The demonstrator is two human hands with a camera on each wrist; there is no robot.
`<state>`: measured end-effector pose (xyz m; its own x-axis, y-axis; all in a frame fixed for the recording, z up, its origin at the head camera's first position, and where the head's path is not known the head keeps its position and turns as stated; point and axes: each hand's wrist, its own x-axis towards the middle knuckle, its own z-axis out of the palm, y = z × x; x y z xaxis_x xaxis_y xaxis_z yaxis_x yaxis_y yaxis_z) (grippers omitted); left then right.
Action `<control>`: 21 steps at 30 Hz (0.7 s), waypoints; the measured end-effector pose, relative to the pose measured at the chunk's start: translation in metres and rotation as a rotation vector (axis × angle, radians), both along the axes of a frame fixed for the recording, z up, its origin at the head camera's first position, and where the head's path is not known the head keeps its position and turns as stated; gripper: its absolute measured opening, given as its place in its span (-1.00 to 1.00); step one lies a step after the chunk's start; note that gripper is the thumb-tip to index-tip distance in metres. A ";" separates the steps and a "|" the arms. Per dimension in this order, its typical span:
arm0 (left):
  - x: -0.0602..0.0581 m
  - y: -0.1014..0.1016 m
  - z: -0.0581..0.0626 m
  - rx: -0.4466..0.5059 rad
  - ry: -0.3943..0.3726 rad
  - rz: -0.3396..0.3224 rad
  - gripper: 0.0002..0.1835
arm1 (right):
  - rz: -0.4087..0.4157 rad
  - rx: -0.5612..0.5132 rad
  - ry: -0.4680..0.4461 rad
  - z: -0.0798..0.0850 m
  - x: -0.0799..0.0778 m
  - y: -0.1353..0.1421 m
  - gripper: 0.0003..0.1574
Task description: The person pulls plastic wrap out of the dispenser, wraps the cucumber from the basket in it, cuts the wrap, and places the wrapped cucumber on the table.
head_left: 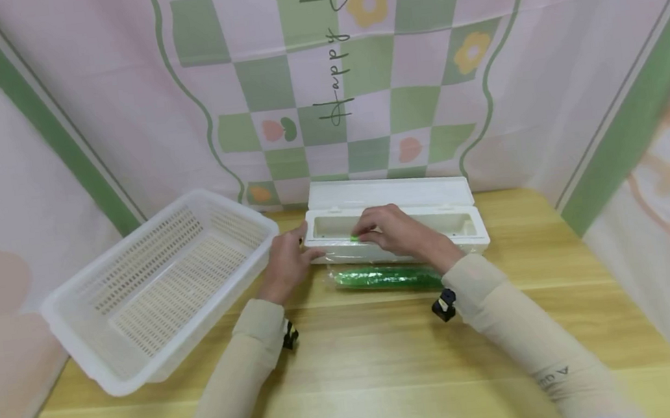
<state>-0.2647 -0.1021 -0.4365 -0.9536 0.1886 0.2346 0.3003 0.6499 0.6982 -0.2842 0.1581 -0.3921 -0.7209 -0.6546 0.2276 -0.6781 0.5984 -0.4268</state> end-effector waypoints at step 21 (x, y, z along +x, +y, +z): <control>0.004 0.003 0.003 0.021 -0.015 0.001 -0.17 | -0.103 0.032 0.183 0.000 0.031 0.120 -0.78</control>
<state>-0.2611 -0.0992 -0.4340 -0.9573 0.1829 0.2238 0.2888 0.6356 0.7159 -0.2530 0.2784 -0.3926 -0.7328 -0.5886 0.3413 -0.6772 0.6795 -0.2822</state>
